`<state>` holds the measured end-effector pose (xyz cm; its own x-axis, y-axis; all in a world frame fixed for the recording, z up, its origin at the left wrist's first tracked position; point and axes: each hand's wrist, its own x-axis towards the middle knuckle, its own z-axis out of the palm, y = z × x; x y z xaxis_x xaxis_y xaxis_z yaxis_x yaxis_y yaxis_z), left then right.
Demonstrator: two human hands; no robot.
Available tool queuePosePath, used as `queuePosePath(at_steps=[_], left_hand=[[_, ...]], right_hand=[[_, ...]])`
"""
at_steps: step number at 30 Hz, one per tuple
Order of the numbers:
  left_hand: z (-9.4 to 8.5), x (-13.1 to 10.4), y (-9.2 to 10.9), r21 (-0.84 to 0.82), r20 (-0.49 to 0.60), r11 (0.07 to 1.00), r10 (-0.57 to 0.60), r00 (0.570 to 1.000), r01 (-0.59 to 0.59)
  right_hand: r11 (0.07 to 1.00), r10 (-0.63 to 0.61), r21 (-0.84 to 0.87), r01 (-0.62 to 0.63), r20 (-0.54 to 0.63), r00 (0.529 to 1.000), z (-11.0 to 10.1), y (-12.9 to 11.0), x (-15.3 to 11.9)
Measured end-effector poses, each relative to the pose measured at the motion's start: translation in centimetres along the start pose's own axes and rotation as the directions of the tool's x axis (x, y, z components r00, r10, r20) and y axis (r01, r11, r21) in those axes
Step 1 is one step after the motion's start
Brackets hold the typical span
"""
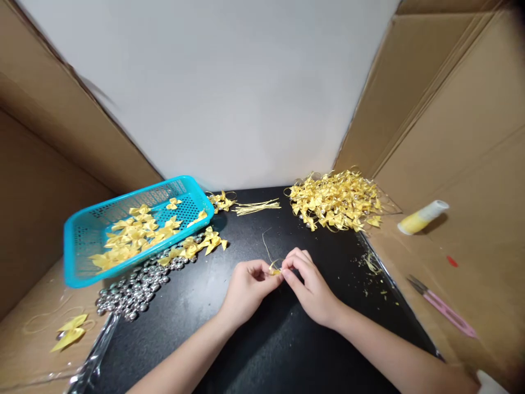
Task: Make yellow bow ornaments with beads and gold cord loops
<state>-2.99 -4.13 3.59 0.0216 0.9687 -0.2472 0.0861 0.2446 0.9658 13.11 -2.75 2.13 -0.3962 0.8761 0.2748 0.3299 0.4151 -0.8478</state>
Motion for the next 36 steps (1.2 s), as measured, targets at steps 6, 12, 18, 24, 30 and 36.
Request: queuePosePath(at_steps=[6,12,18,24,30,36], left_hand=[[-1.1,2.2,2.4,-0.046,-0.013,0.999,-0.024,1.0,0.024],[-2.5,4.9,4.2,-0.02,-0.061,1.0,0.013,0.998,-0.014],[-3.8,6.9,6.1,-0.012,-0.062,0.999,0.052,0.997,-0.053],[-5.0,9.0,6.5,0.004,-0.081,0.996,0.093,0.992,-0.093],[-5.8,11.7,6.7,0.0,-0.137,0.995,0.096,0.986,-0.097],[-5.9,11.3,8.9,0.012,-0.14,0.985,0.169,0.976,-0.169]], right_hand=[[0.997,-0.071,-0.015,0.074,0.151,0.986,-2.3,-0.8,1.8],[0.987,-0.132,-0.044,0.157,0.347,0.929,-4.7,-1.0,3.5],[0.972,-0.212,-0.018,0.236,0.375,0.902,-6.6,-1.9,4.6],[0.932,-0.347,-0.048,0.359,0.165,0.923,-8.1,-3.7,5.2],[0.864,-0.485,0.191,0.466,0.07,0.871,-9.3,-5.1,6.8],[0.949,-0.209,0.264,0.174,0.109,0.972,-10.8,-4.8,8.5]])
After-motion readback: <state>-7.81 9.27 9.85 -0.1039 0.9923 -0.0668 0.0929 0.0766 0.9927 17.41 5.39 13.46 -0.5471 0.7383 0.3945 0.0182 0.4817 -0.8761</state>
